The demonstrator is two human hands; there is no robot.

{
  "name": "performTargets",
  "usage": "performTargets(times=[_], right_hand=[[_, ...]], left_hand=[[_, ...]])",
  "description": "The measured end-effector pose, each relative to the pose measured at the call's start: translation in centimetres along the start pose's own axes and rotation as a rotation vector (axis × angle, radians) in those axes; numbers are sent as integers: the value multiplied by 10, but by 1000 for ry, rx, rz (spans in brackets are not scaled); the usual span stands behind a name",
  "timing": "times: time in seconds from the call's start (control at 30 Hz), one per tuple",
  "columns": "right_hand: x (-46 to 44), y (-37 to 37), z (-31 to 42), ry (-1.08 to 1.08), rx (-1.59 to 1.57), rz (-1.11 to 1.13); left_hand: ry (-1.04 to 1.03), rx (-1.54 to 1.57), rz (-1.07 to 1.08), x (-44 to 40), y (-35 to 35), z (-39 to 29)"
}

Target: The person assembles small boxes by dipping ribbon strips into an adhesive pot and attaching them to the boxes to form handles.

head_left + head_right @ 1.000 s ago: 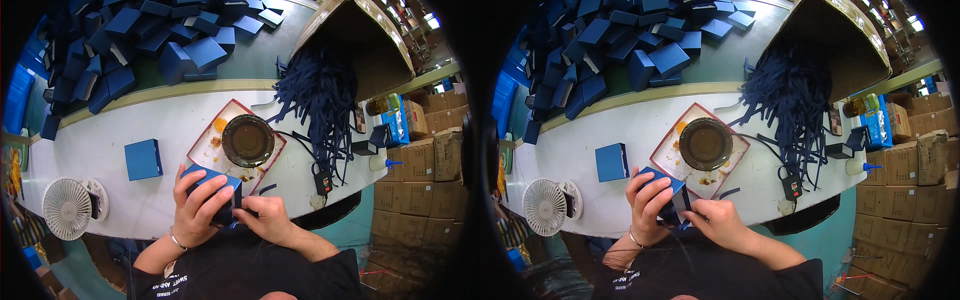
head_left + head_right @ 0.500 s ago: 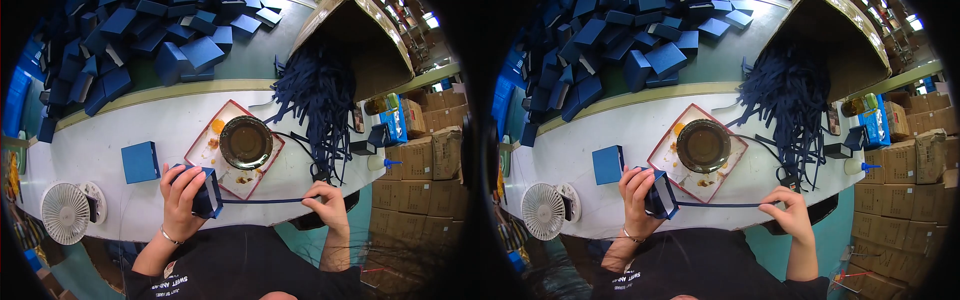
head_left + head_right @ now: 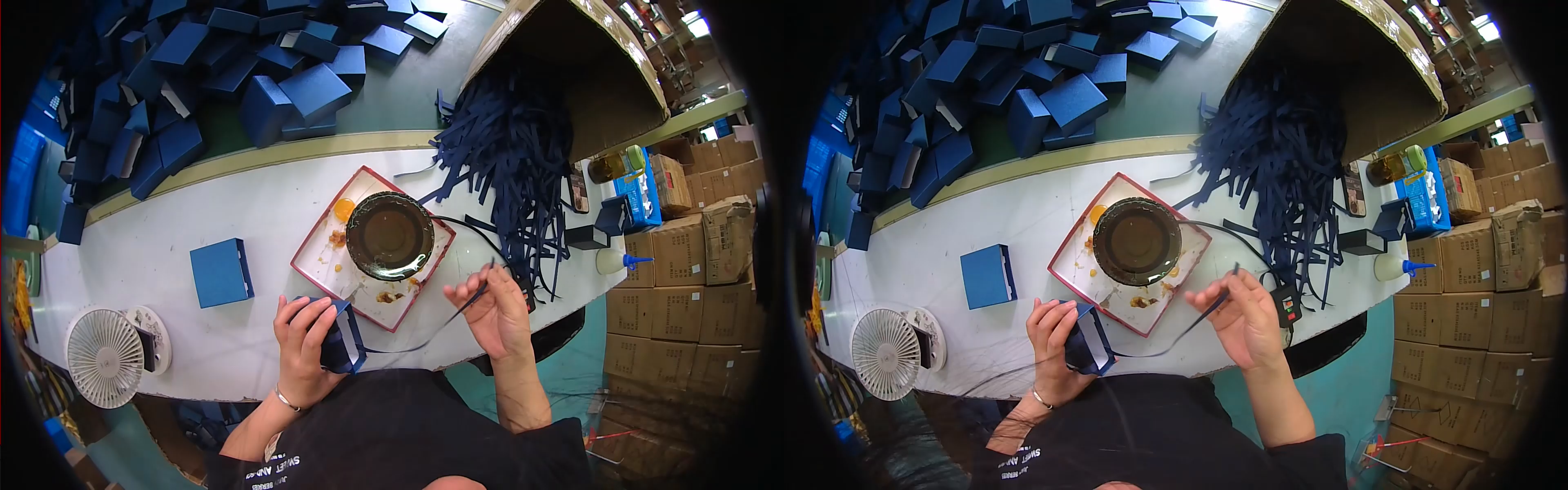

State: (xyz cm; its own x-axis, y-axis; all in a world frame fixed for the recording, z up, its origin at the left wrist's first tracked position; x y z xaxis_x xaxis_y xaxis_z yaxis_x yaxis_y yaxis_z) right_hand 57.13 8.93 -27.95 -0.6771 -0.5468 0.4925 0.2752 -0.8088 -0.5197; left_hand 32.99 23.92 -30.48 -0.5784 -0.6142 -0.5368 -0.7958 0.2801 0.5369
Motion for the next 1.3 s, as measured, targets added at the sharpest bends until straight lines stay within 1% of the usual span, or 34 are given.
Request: performTargets(times=[0.07,0.17,0.2,0.3,0.53,0.63,1.03,1.13,1.3], right_hand=[[-1,-2,-3,-131,54,71],[-11,1,-10,-176,376,136],[-13,-4,-14,-106,457,79],[-17,-11,-18,-100,558,88],[-29,-2,-19,-61,587,68],[-36,0,-26,1,580,68],[-45,-6,-30,0,610,-1],[-48,1,-33,-20,554,46],[-46,-7,-32,51,547,20]], left_hand=[[6,-1,1,0,0,1],[-1,-3,-3,-3,0,1],[-4,-2,-3,-3,-1,1],[-20,16,6,-7,-3,-2],[-47,55,2,-12,-11,-7],[-45,73,29,-15,-15,-10],[-68,65,39,-18,-20,-11],[-67,69,41,-20,-19,-12],[-69,71,32,-19,-21,-11]])
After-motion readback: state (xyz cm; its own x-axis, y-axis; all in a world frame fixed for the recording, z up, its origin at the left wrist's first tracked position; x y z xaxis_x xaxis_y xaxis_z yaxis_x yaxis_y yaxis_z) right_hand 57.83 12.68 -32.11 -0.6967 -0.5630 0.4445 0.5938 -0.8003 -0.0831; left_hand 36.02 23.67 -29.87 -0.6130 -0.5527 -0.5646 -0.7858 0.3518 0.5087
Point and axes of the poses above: each hand's wrist, its own x-axis away from the middle knuckle, its own y-axis out of the back of the hand, z = x × y, the point moved 4 cm from there along -x, towards the middle knuckle, and after that the axes turned 13 degrees about -z, right-handed, at the moved point
